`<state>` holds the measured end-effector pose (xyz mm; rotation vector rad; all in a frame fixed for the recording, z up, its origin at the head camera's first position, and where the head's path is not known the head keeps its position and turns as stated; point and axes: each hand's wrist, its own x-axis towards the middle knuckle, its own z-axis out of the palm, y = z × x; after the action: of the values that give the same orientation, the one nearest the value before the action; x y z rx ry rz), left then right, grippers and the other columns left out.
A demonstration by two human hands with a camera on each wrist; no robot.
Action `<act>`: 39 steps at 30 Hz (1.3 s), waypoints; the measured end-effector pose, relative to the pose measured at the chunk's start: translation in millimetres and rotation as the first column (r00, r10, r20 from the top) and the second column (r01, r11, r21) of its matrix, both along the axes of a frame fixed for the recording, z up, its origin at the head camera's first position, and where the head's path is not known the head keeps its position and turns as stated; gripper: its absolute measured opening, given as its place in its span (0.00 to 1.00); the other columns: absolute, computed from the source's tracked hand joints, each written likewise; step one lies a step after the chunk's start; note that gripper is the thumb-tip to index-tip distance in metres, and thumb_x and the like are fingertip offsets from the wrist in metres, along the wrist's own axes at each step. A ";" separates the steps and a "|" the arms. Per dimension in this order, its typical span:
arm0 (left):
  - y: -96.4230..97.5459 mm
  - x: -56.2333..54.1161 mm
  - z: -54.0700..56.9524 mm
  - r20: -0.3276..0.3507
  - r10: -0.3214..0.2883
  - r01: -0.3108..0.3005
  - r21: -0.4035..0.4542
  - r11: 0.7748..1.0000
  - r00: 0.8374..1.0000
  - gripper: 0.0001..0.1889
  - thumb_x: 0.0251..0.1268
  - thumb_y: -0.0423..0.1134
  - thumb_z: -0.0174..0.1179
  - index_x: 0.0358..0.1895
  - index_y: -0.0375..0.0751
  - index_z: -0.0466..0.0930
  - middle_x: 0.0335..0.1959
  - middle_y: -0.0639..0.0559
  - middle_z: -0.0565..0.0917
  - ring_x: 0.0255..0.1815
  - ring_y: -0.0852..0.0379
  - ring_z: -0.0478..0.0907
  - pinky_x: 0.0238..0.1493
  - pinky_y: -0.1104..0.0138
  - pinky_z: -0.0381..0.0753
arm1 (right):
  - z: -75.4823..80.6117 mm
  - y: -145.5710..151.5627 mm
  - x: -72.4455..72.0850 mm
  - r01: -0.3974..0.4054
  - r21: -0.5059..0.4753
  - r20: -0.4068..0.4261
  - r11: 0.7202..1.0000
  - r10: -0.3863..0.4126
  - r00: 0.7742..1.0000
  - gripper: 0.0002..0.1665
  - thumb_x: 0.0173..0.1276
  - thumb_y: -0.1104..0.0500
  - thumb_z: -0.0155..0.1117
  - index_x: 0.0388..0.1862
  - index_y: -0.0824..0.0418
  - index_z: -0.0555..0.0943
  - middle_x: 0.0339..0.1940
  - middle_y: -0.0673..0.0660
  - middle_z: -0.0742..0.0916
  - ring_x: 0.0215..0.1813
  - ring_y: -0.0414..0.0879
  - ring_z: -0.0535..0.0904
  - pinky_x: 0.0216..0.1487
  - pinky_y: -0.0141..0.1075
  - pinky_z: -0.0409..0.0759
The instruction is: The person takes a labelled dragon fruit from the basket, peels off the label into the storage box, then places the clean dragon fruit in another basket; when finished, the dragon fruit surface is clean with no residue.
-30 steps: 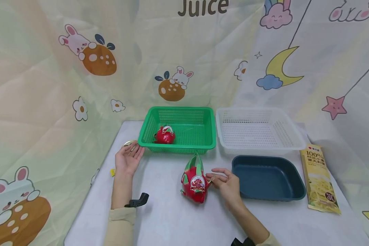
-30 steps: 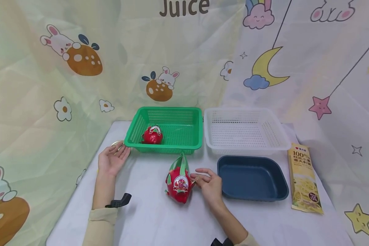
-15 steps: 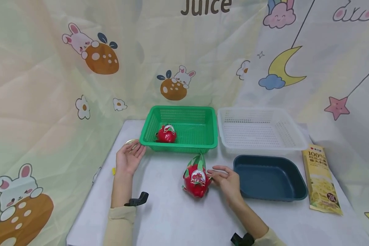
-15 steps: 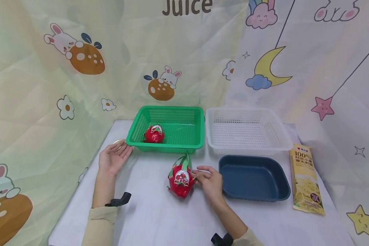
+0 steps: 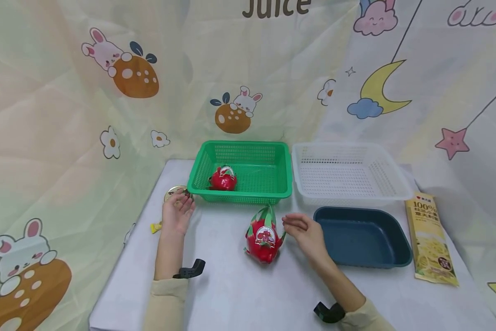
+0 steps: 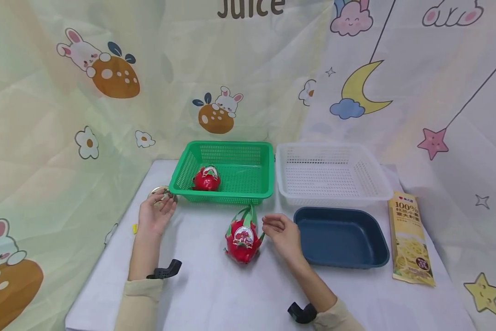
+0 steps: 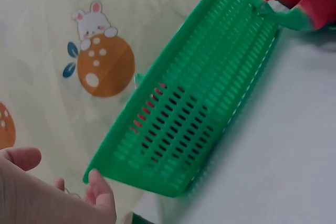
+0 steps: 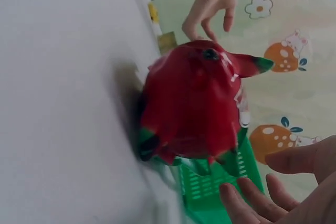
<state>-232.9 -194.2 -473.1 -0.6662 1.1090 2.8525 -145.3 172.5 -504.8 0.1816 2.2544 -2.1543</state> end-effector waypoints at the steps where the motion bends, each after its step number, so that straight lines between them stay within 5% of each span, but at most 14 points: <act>1: 3.8 1.5 2.3 0.012 0.011 -0.010 -0.045 0.999 1.000 0.19 0.78 0.32 0.46 0.68 0.44 0.66 0.57 0.47 0.69 0.54 0.56 0.73 0.72 0.62 0.68 | 2.7 1.1 -0.9 -0.003 0.014 -0.017 1.000 0.004 1.000 0.21 0.72 0.68 0.69 0.62 0.68 0.80 0.57 0.65 0.88 0.60 0.54 0.86 0.53 0.28 0.84; 5: 19.5 10.1 11.7 -0.013 -0.013 0.011 -0.151 0.988 1.000 0.20 0.76 0.33 0.49 0.68 0.42 0.65 0.52 0.49 0.69 0.54 0.56 0.71 0.67 0.64 0.69 | 15.2 3.6 -5.1 -0.048 0.044 -0.058 0.998 0.051 0.997 0.18 0.72 0.67 0.68 0.60 0.66 0.82 0.55 0.64 0.89 0.58 0.57 0.87 0.54 0.31 0.85; 13: 47.1 26.9 17.1 -0.105 -0.173 0.161 -0.110 0.981 0.979 0.12 0.80 0.36 0.46 0.61 0.39 0.67 0.52 0.46 0.75 0.59 0.50 0.72 0.63 0.63 0.75 | 34.4 2.0 -14.0 -0.171 0.045 -0.035 0.984 0.173 0.984 0.20 0.76 0.59 0.67 0.60 0.69 0.80 0.53 0.69 0.89 0.52 0.60 0.89 0.55 0.45 0.87; 23: 76.9 35.5 1.4 -0.223 -0.425 0.375 -0.233 0.897 0.877 0.13 0.84 0.39 0.45 0.57 0.33 0.72 0.66 0.28 0.75 0.67 0.36 0.73 0.74 0.50 0.71 | 38.8 1.2 -18.7 -0.315 0.102 0.047 0.943 0.312 0.949 0.19 0.77 0.62 0.64 0.60 0.72 0.80 0.48 0.67 0.91 0.50 0.62 0.90 0.54 0.49 0.87; 31: 93.8 35.1 -15.7 -0.205 -0.516 0.460 -0.265 0.847 0.832 0.23 0.84 0.39 0.43 0.70 0.25 0.62 0.75 0.24 0.66 0.75 0.29 0.67 0.78 0.46 0.64 | 38.3 -0.9 -20.5 -0.312 0.095 0.050 0.945 0.308 0.950 0.18 0.77 0.63 0.63 0.58 0.74 0.80 0.47 0.69 0.90 0.47 0.61 0.90 0.53 0.51 0.87; 39: 104.9 33.6 -25.0 -0.150 -0.631 0.553 -0.358 0.752 0.761 0.30 0.84 0.40 0.41 0.78 0.24 0.51 0.76 0.23 0.64 0.77 0.29 0.63 0.79 0.45 0.61 | 38.9 1.8 -19.9 -0.324 0.089 0.048 0.942 0.321 0.946 0.20 0.77 0.63 0.64 0.60 0.76 0.79 0.47 0.71 0.90 0.46 0.63 0.90 0.52 0.54 0.87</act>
<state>-199.2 -89.3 -498.1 0.0983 1.4717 2.2666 -165.2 174.3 -465.8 -0.1421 2.1876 -1.8659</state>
